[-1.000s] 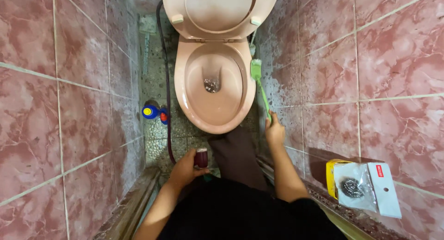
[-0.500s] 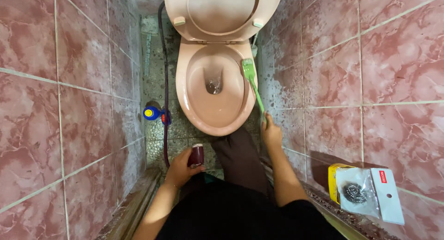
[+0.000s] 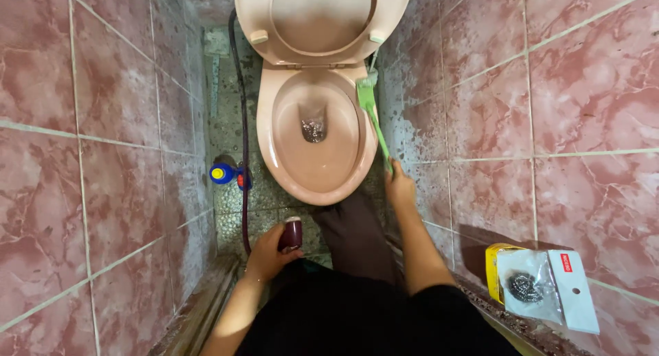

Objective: Clean the toilet using a brush and a hand-held bidet sprayer.

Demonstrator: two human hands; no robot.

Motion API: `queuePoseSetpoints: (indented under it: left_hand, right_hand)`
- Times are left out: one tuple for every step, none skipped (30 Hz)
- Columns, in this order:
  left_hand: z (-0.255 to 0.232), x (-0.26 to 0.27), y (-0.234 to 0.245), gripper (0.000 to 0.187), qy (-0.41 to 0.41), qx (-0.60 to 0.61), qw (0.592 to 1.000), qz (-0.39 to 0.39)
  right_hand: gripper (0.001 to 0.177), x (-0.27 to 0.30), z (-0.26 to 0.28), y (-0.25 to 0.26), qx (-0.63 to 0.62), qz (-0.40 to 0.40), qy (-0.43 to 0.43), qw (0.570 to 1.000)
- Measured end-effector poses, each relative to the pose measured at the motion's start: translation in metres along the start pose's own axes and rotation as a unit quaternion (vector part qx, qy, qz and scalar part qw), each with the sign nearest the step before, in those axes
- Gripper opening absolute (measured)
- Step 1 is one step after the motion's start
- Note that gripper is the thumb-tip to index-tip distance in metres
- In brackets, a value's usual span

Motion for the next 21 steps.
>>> queuePoseSetpoints:
  left_hand:
    - [0.001,-0.002,0.001,0.084,-0.001,0.000,1.000,0.001]
    - [0.004,-0.003,0.002,0.084,0.014,0.004,1.000,0.009]
    - [0.007,-0.003,0.001,0.084,0.031,0.008,0.999,0.017]
    - [0.007,-0.007,0.003,0.084,0.031,0.008,0.999,0.018]
    - [0.009,-0.010,0.004,0.080,0.037,-0.013,0.999,0.014]
    - [0.010,-0.014,0.007,0.076,0.043,-0.033,0.998,0.010]
    - [0.009,-0.020,0.012,0.076,0.043,-0.036,0.998,0.008]
    - [0.008,-0.027,0.020,0.078,0.036,-0.037,0.998,-0.027]
    - [0.006,-0.033,0.027,0.080,0.029,-0.036,0.997,-0.061]
    - [-0.004,-0.037,0.038,0.080,0.029,-0.037,0.997,-0.061]
    - [-0.005,-0.043,0.047,0.079,0.160,0.054,0.984,-0.061]
    - [-0.006,-0.046,0.054,0.078,0.287,0.145,0.945,-0.058]
    - [0.008,-0.043,0.051,0.078,0.287,0.146,0.945,-0.056]
    - [0.017,-0.043,0.054,0.071,0.187,0.122,0.970,-0.101]
    - [0.024,-0.043,0.059,0.067,0.082,0.095,0.981,-0.146]
    - [0.024,-0.044,0.059,0.067,0.081,0.096,0.981,-0.147]
    - [0.023,-0.042,0.059,0.066,0.073,0.091,0.982,-0.151]
    - [0.021,-0.040,0.059,0.066,0.064,0.086,0.982,-0.156]
    - [0.020,-0.038,0.056,0.066,0.065,0.086,0.982,-0.153]
    - [0.022,-0.036,0.051,0.066,0.111,0.098,0.980,-0.136]
    - [0.024,-0.037,0.046,0.066,0.154,0.111,0.975,-0.120]
  right_hand:
    - [0.044,-0.002,0.000,0.000,0.000,-0.001,-0.001,1.000]
    - [0.045,-0.004,-0.001,-0.001,0.015,0.004,0.002,1.000]
    - [0.046,-0.004,-0.003,-0.002,0.030,0.011,0.004,0.999]
    - [0.046,-0.018,0.005,-0.001,0.031,0.012,0.003,0.999]
    - [0.043,-0.034,0.013,-0.001,0.035,0.008,-0.002,0.999]
    - [0.040,-0.049,0.021,0.000,0.040,0.005,-0.007,0.999]
    - [0.040,-0.054,0.027,0.005,0.037,0.005,-0.006,0.999]
    - [0.040,-0.059,0.034,0.012,0.025,-0.012,0.002,1.000]
    - [0.041,-0.063,0.040,0.019,0.015,-0.030,0.008,0.999]
    - [0.041,-0.050,0.034,0.018,0.014,-0.029,0.008,0.999]
    - [0.043,-0.040,0.026,0.018,0.010,-0.010,0.006,1.000]
    - [0.046,-0.030,0.018,0.018,0.005,0.009,0.003,1.000]
    - [0.046,-0.007,0.005,0.017,0.007,0.009,0.002,1.000]
    - [0.047,0.017,-0.007,0.015,0.007,0.015,0.006,1.000]
    - [0.047,0.037,-0.017,0.012,0.005,0.021,0.012,1.000]
    - [0.047,0.052,-0.020,0.011,0.005,0.020,0.012,1.000]
    - [0.047,0.068,-0.023,0.010,0.011,0.021,0.009,1.000]
    - [0.048,0.085,-0.027,0.009,0.018,0.023,0.006,1.000]
    - [0.048,0.086,-0.025,0.012,0.018,0.024,0.003,1.000]
    - [0.047,0.087,-0.024,0.014,0.029,0.034,-0.022,0.999]
    - [0.047,0.083,-0.023,0.017,0.040,0.040,-0.046,0.997]
Point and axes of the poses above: each hand's wrist, its own x-axis away from the middle knuckle, its own y-axis out of the back of the hand, z = x × y, the point moved 4 cm from there along -x, towards the middle knuckle, and after that the axes turned 3 degrees about x, right-handed, at the moved point
